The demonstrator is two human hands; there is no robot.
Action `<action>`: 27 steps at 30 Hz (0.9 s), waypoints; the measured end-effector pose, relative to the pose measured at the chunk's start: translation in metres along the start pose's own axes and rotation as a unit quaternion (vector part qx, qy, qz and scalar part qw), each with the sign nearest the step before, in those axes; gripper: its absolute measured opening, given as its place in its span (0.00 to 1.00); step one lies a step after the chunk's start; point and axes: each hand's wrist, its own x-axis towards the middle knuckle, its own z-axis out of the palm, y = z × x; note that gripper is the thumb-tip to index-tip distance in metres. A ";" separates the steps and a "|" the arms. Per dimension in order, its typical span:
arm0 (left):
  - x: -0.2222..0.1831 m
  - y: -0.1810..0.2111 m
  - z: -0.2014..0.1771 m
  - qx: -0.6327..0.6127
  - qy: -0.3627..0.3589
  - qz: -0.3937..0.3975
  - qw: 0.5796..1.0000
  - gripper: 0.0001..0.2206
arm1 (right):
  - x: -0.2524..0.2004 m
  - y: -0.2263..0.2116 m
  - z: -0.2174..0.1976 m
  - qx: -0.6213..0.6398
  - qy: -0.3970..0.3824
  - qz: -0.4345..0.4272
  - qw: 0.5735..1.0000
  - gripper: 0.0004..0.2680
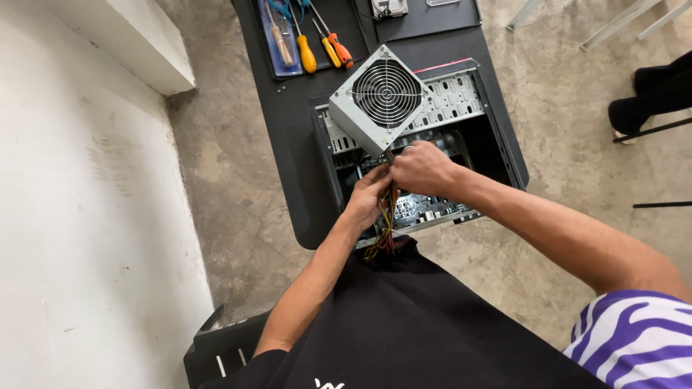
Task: Disconnecting and removing a power supply unit from a computer case and cleaning it with a brush.
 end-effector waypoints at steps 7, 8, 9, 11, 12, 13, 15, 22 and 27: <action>0.004 -0.006 -0.014 0.016 -0.023 0.004 1.000 0.14 | -0.006 0.002 -0.006 -0.016 -0.013 0.019 1.000 0.08; 0.005 -0.008 -0.016 0.016 -0.024 0.002 1.000 0.14 | -0.004 -0.003 -0.011 -0.016 -0.014 0.021 1.000 0.08; 0.007 -0.009 -0.017 0.022 -0.027 0.007 0.999 0.14 | -0.002 -0.008 -0.016 0.232 -0.082 0.213 0.946 0.10; 0.008 -0.009 -0.017 0.027 -0.030 0.011 0.999 0.14 | -0.002 -0.014 -0.019 0.456 -0.142 0.382 0.791 0.11; 0.008 -0.007 -0.014 0.020 -0.031 0.010 0.999 0.14 | -0.005 -0.015 -0.016 0.547 -0.125 0.420 0.713 0.10; 0.007 -0.006 -0.011 0.014 -0.033 0.007 0.999 0.14 | -0.009 -0.016 -0.014 0.630 -0.105 0.452 0.623 0.09; 0.006 -0.007 -0.013 0.015 -0.032 0.007 0.999 0.14 | -0.012 -0.020 -0.012 0.636 -0.096 0.452 0.619 0.08; 0.002 -0.009 -0.010 0.018 -0.014 0.009 1.000 0.15 | -0.012 -0.004 0.006 -0.214 0.153 -0.094 0.960 0.06; -0.008 -0.003 -0.004 0.009 -0.009 0.015 1.000 0.13 | -0.015 -0.012 -0.004 -0.164 0.121 -0.074 0.976 0.05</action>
